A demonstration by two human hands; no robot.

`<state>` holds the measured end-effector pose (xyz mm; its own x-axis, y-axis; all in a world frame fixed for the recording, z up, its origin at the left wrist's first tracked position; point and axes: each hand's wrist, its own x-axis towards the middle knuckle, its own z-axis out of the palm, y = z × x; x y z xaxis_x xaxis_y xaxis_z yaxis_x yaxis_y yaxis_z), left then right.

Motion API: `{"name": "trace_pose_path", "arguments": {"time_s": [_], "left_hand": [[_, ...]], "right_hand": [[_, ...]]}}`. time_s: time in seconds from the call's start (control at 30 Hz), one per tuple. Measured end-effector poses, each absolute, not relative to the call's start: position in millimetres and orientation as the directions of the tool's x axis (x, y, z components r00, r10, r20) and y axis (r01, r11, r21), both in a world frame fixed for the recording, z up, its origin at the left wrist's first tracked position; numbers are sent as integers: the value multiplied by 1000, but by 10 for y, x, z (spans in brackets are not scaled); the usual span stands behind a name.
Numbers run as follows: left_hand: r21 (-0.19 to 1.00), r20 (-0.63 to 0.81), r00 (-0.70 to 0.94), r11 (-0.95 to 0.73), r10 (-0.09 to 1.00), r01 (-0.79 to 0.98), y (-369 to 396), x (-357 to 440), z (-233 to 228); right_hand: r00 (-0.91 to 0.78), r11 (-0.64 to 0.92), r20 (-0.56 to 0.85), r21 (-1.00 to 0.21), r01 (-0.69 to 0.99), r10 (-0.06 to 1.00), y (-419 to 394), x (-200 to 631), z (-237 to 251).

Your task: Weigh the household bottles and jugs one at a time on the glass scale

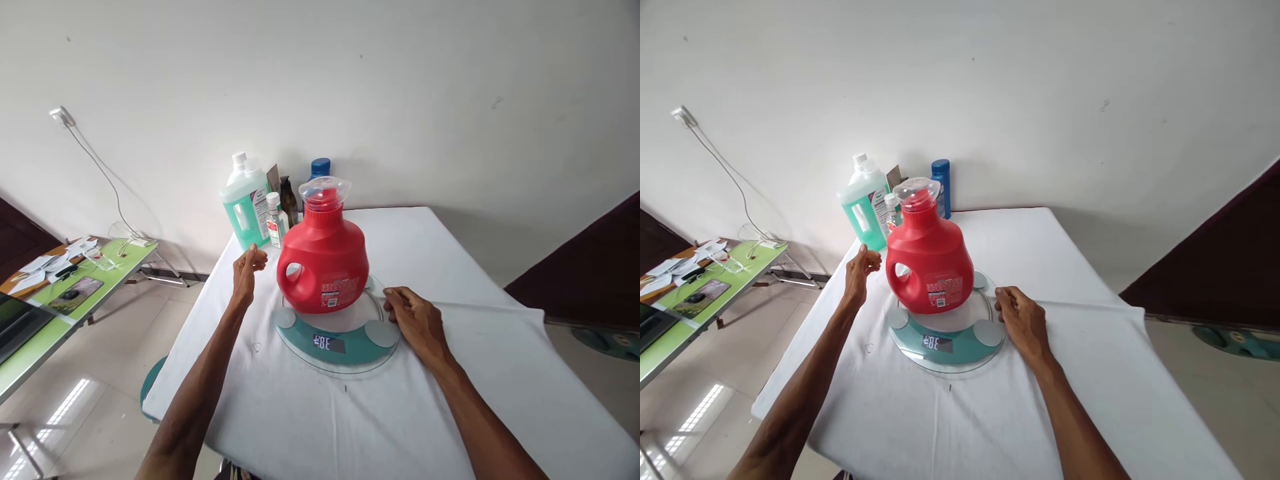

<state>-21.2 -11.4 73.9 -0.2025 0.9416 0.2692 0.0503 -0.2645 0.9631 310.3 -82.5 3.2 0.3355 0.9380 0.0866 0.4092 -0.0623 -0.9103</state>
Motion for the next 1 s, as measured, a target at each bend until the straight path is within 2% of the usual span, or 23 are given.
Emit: {"name": "trace_pose_path", "arguments": {"time_s": [0.1, 0.27, 0.6, 1.0], "left_hand": [[973, 228, -351, -199, 908, 116, -44, -356, 370], [934, 244, -243, -160, 939, 320, -1, -405, 5], [907, 231, -148, -158, 962, 390, -39, -385, 72], [909, 200, -145, -128, 969, 396, -69, -354, 97]], "right_hand": [[336, -68, 87, -904, 423, 938, -814, 3109, 7], [358, -86, 76, -905, 417, 931, -812, 3116, -27], [357, -101, 56, -908, 406, 932, -825, 3106, -6], [353, -113, 42, -906, 408, 935, -819, 3104, 4]]}}
